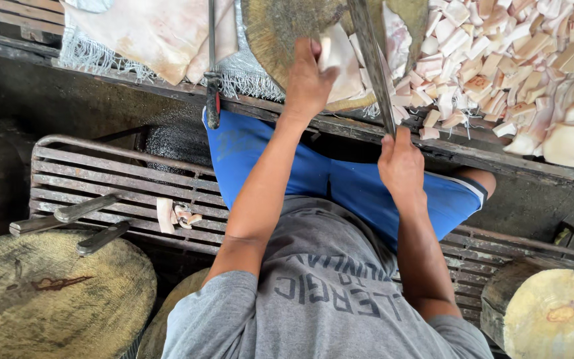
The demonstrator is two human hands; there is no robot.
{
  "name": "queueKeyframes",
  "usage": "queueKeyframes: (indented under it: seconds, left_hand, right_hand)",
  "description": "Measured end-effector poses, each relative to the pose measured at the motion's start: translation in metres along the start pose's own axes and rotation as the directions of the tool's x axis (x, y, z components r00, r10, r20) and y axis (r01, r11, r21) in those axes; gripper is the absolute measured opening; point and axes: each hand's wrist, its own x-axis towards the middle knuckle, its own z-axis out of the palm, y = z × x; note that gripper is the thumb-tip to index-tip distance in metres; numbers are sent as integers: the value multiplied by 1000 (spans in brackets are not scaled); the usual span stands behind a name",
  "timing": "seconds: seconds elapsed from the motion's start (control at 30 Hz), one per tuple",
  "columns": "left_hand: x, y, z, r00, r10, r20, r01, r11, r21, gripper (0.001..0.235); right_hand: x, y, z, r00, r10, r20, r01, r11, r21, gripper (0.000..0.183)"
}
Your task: The person is cutting pieces of animal skins using a large knife on a wooden board.
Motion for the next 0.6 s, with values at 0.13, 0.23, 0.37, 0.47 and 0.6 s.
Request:
queueKeyframes:
  seconds: [0.13, 0.23, 0.37, 0.47, 0.6]
  left_hand:
    - [6, -4, 14, 1000, 20, 19, -4, 791, -612, 55]
    - [9, -19, -5, 998, -65, 22, 68, 889, -453, 61]
    - [5, -40, -27, 998, -64, 21, 67, 986, -151, 64]
    - [-6, -49, -23, 998, -50, 46, 59, 973, -223, 78]
    - [-24, -46, -7, 996, -60, -67, 39, 961, -275, 88]
  right_hand:
    - [14, -7, 2, 992, -94, -84, 99, 993, 57, 29]
    - [4, -12, -2, 989, -105, -100, 121, 978, 169, 47]
    - [-21, -14, -5, 984, -174, -36, 178, 961, 211, 67]
    - [-30, -15, 5, 967, -250, -51, 255, 959, 126, 70]
    - [-31, -14, 22, 959, -281, -43, 282, 959, 9, 72]
